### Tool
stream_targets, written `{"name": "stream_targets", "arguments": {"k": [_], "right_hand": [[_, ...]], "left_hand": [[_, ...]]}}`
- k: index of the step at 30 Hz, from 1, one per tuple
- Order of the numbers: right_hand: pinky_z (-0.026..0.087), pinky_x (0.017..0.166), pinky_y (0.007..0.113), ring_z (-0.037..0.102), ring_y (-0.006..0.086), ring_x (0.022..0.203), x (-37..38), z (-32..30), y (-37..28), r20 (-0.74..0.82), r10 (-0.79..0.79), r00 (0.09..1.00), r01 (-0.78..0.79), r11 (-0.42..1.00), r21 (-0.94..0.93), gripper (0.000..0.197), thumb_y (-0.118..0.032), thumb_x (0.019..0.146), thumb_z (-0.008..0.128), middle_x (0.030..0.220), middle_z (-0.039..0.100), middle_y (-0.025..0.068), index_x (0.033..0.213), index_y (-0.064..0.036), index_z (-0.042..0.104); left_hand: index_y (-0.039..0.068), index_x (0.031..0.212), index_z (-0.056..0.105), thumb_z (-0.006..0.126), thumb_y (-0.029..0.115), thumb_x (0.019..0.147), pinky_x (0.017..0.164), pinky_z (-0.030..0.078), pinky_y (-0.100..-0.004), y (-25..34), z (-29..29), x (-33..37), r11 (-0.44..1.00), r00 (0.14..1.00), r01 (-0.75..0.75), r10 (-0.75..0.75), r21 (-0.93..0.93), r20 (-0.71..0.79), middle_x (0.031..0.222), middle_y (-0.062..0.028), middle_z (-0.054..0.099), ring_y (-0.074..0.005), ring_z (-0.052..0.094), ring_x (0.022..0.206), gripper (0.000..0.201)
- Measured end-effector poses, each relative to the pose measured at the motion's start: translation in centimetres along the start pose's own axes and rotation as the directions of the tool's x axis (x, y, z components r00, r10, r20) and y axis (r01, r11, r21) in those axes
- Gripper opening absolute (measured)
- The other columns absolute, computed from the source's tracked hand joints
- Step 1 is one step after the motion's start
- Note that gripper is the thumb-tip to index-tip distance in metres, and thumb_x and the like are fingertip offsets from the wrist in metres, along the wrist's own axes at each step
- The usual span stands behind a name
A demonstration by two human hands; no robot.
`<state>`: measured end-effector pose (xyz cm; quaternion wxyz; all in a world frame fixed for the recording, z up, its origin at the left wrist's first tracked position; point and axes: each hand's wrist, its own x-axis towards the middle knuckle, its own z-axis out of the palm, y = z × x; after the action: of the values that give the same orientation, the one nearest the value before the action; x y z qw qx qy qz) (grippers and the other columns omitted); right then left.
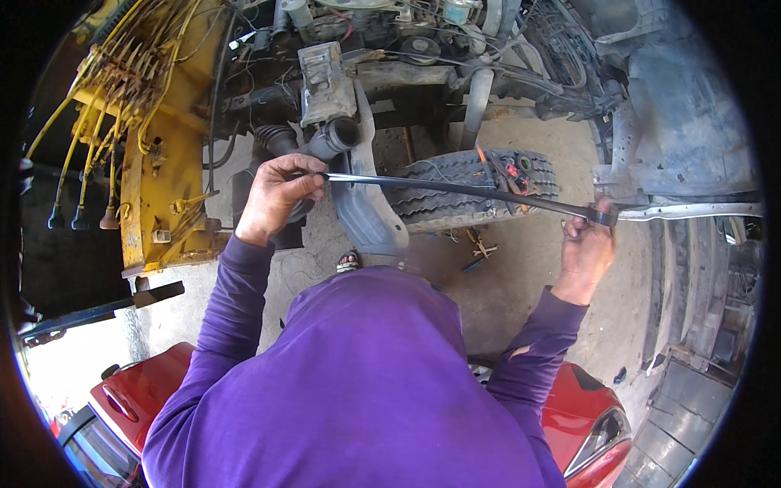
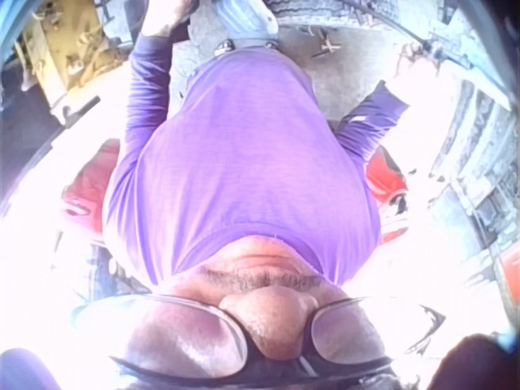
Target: The person works on a vehicle's engine wiring, stripping and twisting wires, then wrapping connections with electrical tape. The person handles a small black component and continues to secure the wiring.
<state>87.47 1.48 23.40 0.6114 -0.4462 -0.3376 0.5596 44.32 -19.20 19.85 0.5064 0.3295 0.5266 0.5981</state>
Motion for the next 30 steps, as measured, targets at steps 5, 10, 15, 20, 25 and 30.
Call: {"name": "stream_targets", "arguments": {"k": [5,10,15,20,25,30], "right_hand": [[0.039,0.053,0.027,0.051,0.0124,0.063,-1.1,1.5,0.7,0.034,0.010,0.999,-0.011,1.000,0.029,0.046,-0.032,0.099,0.069,0.082,0.054,0.0043,0.125,0.0037,0.057],[0.039,0.051,0.026,0.051,0.0128,0.062,-1.8,3.0,0.9,0.021,0.031,0.999,-0.032,0.999,0.014,0.046,-0.031,0.099,0.069,0.082,0.055,0.0049,0.125,0.0049,0.056],[0.038,0.051,0.025,0.050,0.0119,0.062,-2.2,4.2,1.9,0.070,0.025,0.997,-0.023,1.000,-0.018,0.050,-0.036,0.097,0.070,0.082,0.055,0.0037,0.126,0.0027,0.056],[0.040,0.050,0.025,0.053,0.0121,0.062,-2.9,5.9,2.3,0.101,0.039,0.994,-0.039,0.999,-0.001,0.047,-0.031,0.099,0.069,0.083,0.057,0.0058,0.126,0.0050,0.055],[0.041,0.050,0.025,0.056,0.0131,0.063,-3.9,8.0,2.7,0.161,0.039,0.986,-0.038,0.999,-0.009,0.048,-0.029,0.098,0.070,0.085,0.059,0.0077,0.127,0.0064,0.054],[0.041,0.049,0.026,0.057,0.0138,0.063,-5.0,9.7,2.8,0.186,0.036,0.982,-0.037,0.999,0.000,0.053,-0.030,0.098,0.070,0.085,0.059,0.0078,0.131,0.0068,0.052]], "left_hand": [[-0.003,0.110,0.072,0.070,-0.003,0.090,0.078,0.059,-0.0270,0.7,0.9,-0.2,0.999,0.996,0.036,-0.035,0.016,-0.087,0.093,-0.0085,0.073,-0.0132,0.070,0.081,0.020],[-0.004,0.111,0.071,0.070,-0.004,0.089,0.079,0.059,-0.0266,-0.4,0.2,-0.4,1.000,0.994,0.027,-0.028,-0.007,-0.103,0.095,-0.0091,0.073,-0.0133,0.070,0.081,0.022],[-0.004,0.108,0.071,0.070,-0.004,0.090,0.079,0.060,-0.0273,0.1,0.3,-0.8,0.995,0.994,-0.027,0.037,0.101,-0.099,0.094,-0.0086,0.073,-0.0144,0.071,0.083,0.019],[-0.002,0.102,0.072,0.074,-0.005,0.086,0.076,0.058,-0.0257,0.4,-0.6,-1.5,0.990,0.991,0.002,-0.021,-0.140,-0.133,0.090,-0.0052,0.071,-0.0123,0.068,0.079,0.016],[-0.003,0.109,0.070,0.070,-0.005,0.090,0.082,0.060,-0.0285,-0.5,-2.2,-1.8,0.994,0.992,-0.105,0.106,0.022,-0.069,0.094,-0.0076,0.071,-0.0150,0.072,0.086,0.019],[0.001,0.118,0.070,0.068,0.001,0.094,0.084,0.060,-0.0279,-0.3,-3.7,-2.6,0.980,0.997,-0.032,0.018,-0.196,-0.074,0.102,-0.0084,0.073,-0.0193,0.073,0.092,0.024]]}}
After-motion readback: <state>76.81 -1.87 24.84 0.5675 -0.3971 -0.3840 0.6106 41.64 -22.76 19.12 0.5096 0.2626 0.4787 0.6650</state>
